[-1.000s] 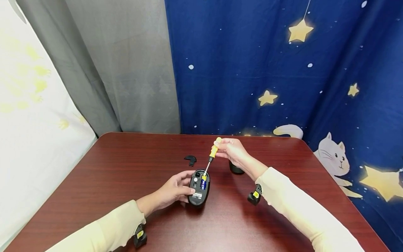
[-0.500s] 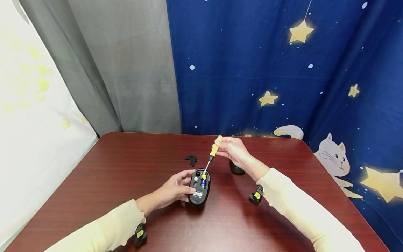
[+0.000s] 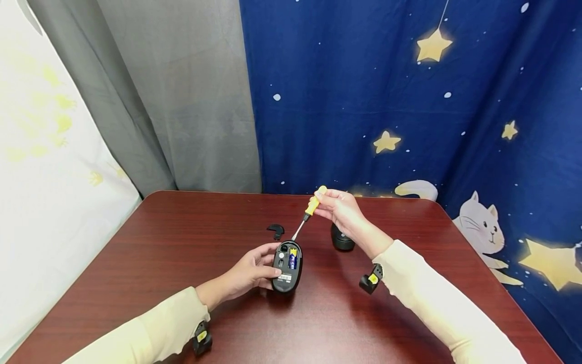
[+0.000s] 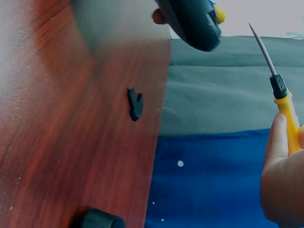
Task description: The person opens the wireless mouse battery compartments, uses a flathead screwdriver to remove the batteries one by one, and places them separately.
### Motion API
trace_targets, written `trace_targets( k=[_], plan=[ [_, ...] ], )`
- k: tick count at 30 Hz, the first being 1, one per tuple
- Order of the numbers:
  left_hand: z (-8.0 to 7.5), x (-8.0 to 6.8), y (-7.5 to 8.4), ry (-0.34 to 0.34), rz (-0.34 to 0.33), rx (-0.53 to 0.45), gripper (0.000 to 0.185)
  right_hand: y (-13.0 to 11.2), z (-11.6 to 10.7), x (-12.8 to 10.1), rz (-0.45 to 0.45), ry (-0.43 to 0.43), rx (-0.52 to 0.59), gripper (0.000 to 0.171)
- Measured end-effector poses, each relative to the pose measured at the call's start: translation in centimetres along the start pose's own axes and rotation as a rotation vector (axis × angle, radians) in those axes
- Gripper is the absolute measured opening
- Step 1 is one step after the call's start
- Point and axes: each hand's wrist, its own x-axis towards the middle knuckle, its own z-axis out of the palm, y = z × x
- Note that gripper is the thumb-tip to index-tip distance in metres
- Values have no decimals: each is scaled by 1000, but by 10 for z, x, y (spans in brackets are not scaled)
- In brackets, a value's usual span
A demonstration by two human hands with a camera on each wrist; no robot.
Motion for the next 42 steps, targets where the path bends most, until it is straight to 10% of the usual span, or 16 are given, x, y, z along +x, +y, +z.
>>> trace_targets(
  k=[23,42],
  plan=[
    [-4,-2,0,-1,-5,-1,71,-32,-29,-6,4,-14,115,8],
    [-1,-2,-3,1,-16,-15,71,-38,-93,-20,53,32,110,14]
  ],
)
